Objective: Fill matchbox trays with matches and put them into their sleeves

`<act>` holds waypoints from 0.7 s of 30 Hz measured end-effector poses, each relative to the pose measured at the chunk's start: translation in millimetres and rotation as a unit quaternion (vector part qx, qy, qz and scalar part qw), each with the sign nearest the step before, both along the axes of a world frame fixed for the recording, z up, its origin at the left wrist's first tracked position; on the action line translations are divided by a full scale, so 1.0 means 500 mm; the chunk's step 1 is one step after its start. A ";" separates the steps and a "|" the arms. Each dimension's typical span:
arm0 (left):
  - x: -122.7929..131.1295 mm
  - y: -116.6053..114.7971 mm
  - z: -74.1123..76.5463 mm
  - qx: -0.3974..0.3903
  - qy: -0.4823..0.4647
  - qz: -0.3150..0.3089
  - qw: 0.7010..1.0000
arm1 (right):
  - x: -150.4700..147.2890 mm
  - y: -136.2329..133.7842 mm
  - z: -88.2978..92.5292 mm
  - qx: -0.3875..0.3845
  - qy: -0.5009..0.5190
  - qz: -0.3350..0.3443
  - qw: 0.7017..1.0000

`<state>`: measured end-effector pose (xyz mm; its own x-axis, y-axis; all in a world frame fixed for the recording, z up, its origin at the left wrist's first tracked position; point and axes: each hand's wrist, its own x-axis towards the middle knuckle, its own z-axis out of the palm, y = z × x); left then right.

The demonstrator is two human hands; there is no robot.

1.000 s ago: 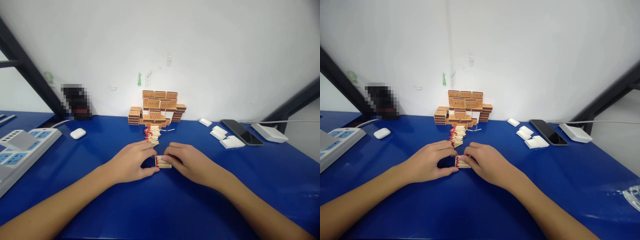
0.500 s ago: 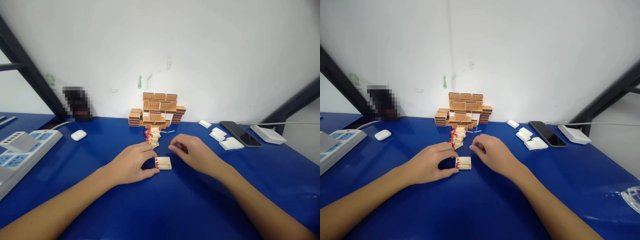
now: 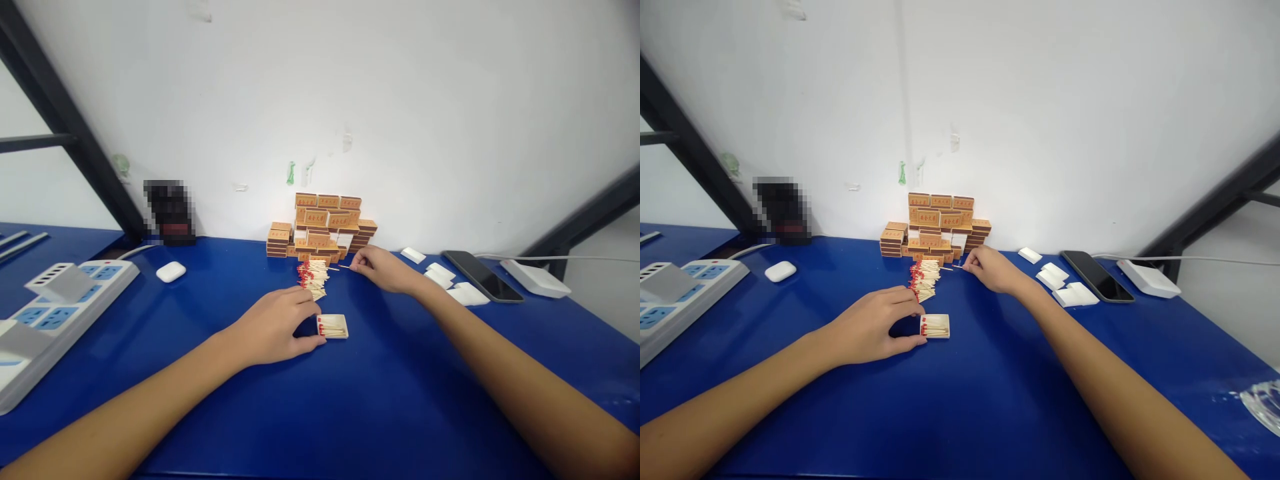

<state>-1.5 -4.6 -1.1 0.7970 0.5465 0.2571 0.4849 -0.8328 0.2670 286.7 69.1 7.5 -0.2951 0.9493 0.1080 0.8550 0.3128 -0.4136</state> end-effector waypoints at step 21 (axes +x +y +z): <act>0.000 0.000 -0.003 0.016 -0.005 -0.008 1.000 | -0.042 -0.022 -0.014 0.023 -0.037 0.001 0.999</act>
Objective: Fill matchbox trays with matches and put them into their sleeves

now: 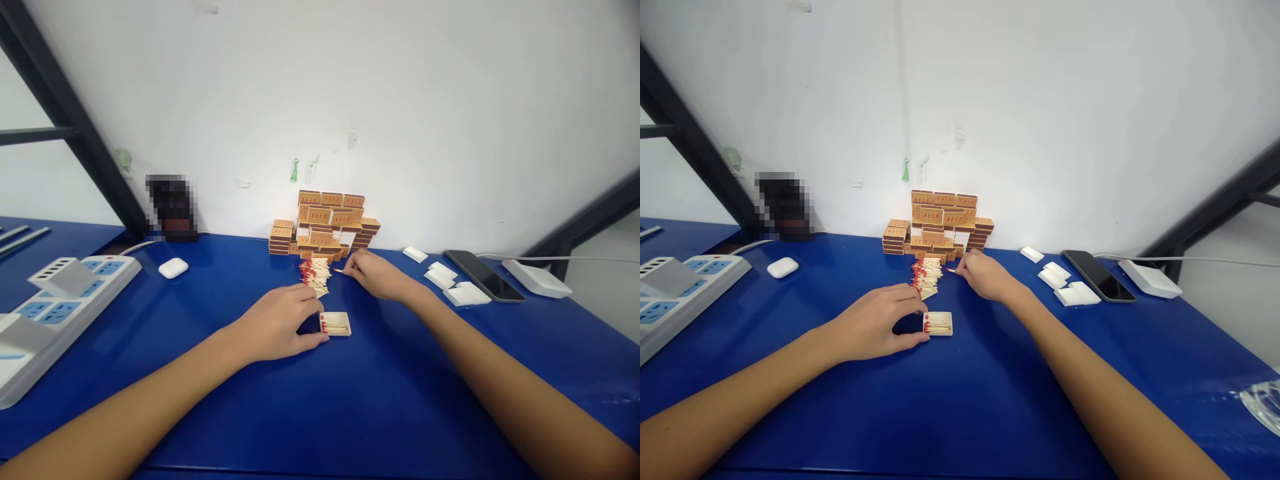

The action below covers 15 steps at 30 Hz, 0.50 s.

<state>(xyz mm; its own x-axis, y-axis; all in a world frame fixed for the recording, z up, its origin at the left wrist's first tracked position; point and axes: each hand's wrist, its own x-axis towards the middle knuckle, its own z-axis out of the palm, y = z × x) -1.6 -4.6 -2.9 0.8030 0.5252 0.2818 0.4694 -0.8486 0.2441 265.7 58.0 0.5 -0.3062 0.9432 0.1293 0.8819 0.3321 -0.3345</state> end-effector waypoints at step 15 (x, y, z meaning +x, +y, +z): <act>-0.001 0.004 0.001 0.000 0.001 0.015 1.000 | 0.003 -0.097 0.029 -0.038 -0.035 -0.010 0.999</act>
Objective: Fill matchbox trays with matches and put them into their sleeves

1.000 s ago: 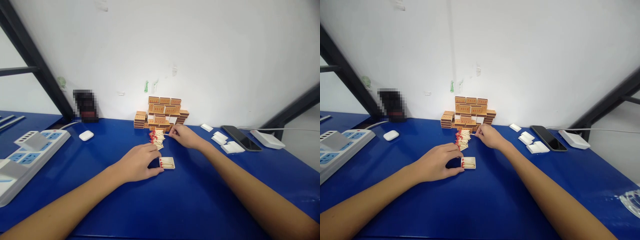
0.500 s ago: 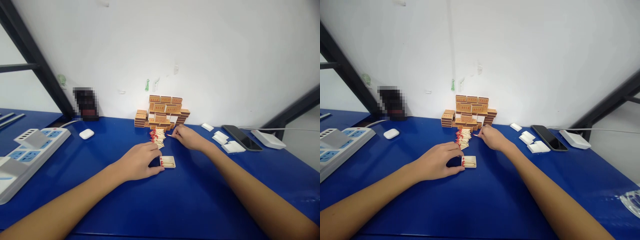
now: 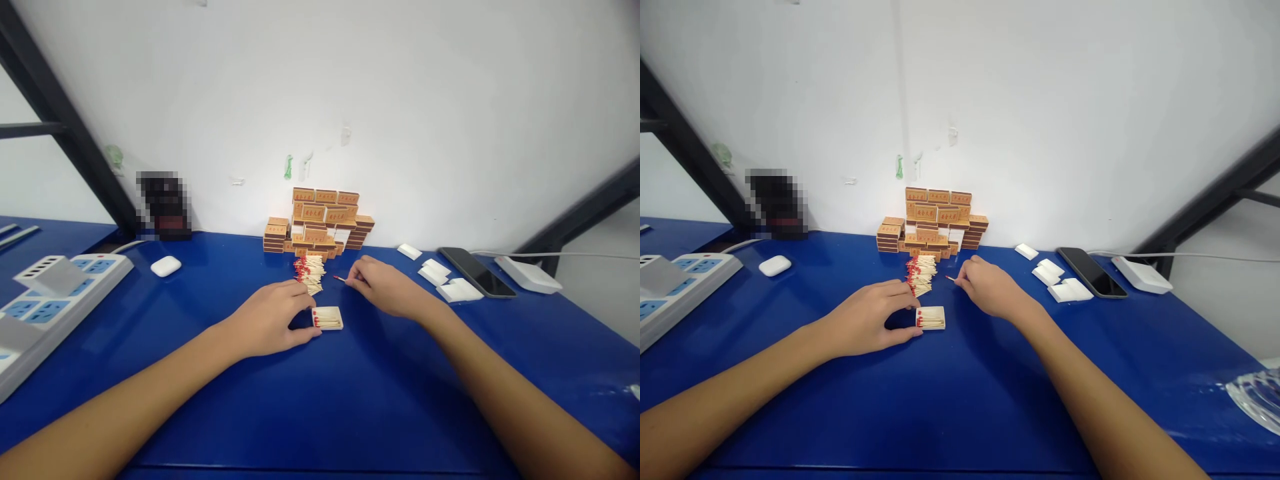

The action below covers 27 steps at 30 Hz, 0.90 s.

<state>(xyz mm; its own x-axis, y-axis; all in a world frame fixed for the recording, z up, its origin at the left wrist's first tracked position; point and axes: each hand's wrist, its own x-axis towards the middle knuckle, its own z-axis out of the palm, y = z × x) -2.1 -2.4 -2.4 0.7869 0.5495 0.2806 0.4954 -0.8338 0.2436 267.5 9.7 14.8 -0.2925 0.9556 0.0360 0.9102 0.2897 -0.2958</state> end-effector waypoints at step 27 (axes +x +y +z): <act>0.001 0.002 0.001 0.003 0.001 -0.001 1.000 | -0.073 -0.093 0.022 -0.044 -0.007 0.140 0.989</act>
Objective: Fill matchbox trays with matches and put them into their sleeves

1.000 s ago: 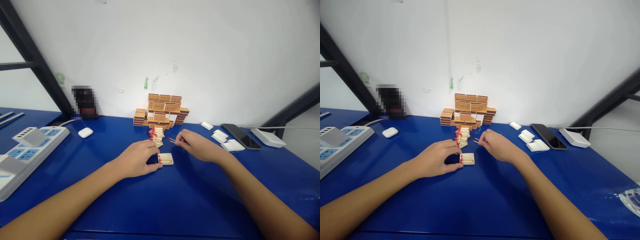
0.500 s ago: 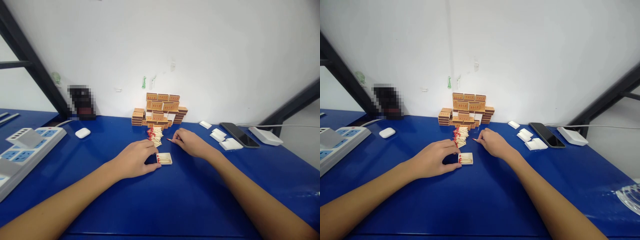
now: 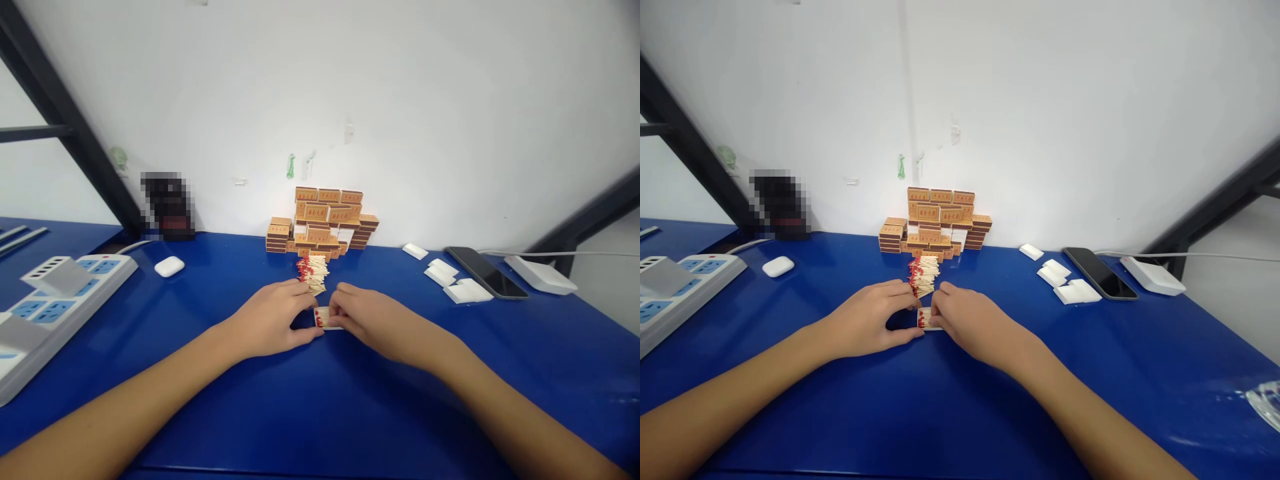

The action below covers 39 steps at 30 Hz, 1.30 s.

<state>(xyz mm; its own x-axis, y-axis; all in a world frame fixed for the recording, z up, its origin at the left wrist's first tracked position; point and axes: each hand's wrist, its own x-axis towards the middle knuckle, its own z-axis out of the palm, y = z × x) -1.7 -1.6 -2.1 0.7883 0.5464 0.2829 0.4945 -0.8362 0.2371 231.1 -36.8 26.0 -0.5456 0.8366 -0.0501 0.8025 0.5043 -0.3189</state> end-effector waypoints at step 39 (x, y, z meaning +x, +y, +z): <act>-0.004 -0.015 0.043 -0.108 0.060 0.023 0.992 | -0.013 0.098 -0.083 0.092 0.157 -0.010 0.983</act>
